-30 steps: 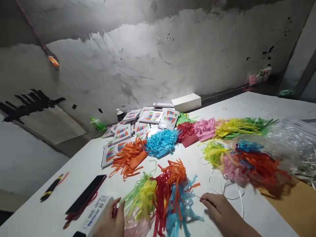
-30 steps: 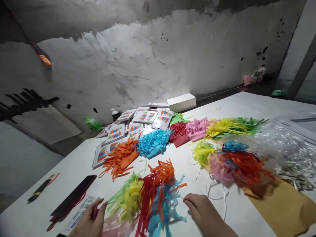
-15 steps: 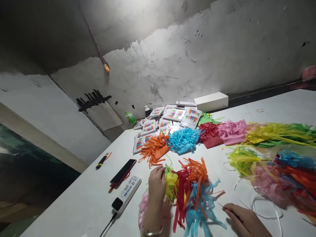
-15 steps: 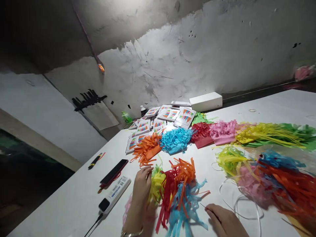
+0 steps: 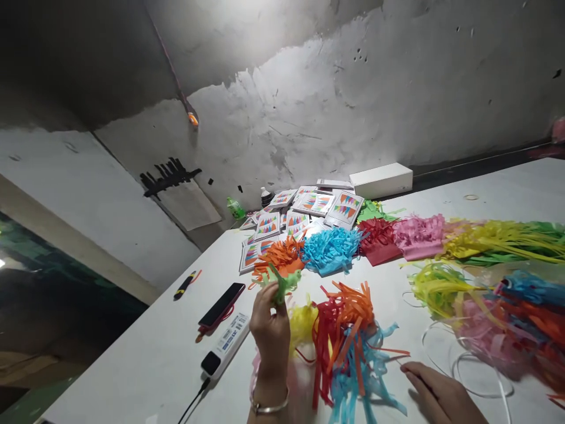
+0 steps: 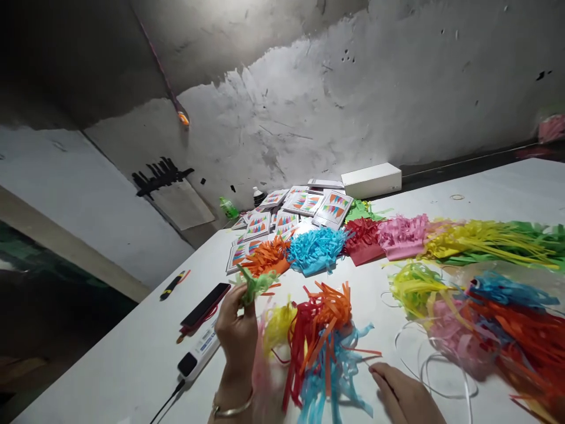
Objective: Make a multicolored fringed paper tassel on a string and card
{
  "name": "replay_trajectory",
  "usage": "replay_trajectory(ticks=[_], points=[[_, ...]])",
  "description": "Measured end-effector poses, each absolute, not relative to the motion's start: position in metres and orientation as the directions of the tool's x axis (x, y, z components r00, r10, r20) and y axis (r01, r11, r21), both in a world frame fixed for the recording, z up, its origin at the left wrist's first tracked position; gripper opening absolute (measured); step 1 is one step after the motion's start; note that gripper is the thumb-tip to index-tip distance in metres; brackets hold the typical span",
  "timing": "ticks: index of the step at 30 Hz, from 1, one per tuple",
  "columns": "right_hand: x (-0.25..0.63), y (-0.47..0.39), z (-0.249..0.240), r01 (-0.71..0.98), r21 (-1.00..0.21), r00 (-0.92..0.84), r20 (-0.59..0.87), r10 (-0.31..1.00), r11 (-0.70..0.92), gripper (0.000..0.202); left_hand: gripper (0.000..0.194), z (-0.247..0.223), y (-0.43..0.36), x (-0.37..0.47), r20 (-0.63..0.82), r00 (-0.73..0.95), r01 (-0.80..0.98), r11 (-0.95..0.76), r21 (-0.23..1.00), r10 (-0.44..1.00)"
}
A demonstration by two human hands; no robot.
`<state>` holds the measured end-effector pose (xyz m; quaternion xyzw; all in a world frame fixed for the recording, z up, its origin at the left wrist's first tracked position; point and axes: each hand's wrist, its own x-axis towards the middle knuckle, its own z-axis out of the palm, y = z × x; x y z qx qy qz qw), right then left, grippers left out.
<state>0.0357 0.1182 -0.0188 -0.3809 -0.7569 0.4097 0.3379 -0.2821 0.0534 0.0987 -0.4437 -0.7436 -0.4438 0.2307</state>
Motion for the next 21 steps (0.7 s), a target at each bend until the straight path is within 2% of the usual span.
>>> replay_trajectory(ticks=[2, 4, 6, 8, 11, 14, 18, 21], points=[[0.037, 0.117, -0.011, 0.263, -0.899, -0.383, 0.235, 0.893, 0.350, 0.027, 0.019, 0.104, 0.037, -0.257, 0.783, -0.379, 0.914, 0.067, 0.400, 0.494], [0.039, 0.111, 0.003, 0.208, -0.922, -0.331, 0.247, 0.911, 0.326, 0.028, 0.018, 0.105, 0.027, -0.229, 0.787, -0.192, 0.922, -0.168, 0.350, 0.587], [0.038, 0.101, 0.023, 0.141, -0.951, -0.310, 0.223, 0.924, 0.276, 0.028, 0.024, 0.101, 0.021, -0.202, 0.735, -0.031, 0.835, -0.387, 0.391, 0.677], [0.034, 0.090, 0.048, 0.057, -0.980, -0.296, 0.166, 0.941, 0.191, 0.032, 0.025, 0.092, 0.019, -0.181, 0.660, 0.052, 0.727, -0.482, 0.489, 0.749], [0.026, 0.084, 0.079, -0.098, -0.995, -0.437, 0.052, 0.898, 0.010, 0.043, 0.024, 0.072, 0.016, -0.162, 0.595, 0.095, 0.656, -0.500, 0.566, 0.798], [0.022, 0.086, 0.091, -0.156, -0.979, -0.604, -0.008, 0.797, -0.128, 0.038, 0.027, 0.054, 0.010, -0.158, 0.559, 0.089, 0.676, -0.463, 0.574, 0.824], [0.022, 0.084, 0.084, -0.080, -0.996, -0.624, 0.031, 0.780, -0.024, 0.036, 0.041, 0.049, 0.004, -0.153, 0.594, -0.027, 0.719, -0.398, 0.570, 0.804], [0.020, 0.076, 0.075, -0.078, -0.997, -0.625, 0.060, 0.778, 0.014, 0.035, 0.040, 0.050, 0.002, -0.143, 0.519, -0.098, 0.633, -0.350, 0.691, 0.849]])
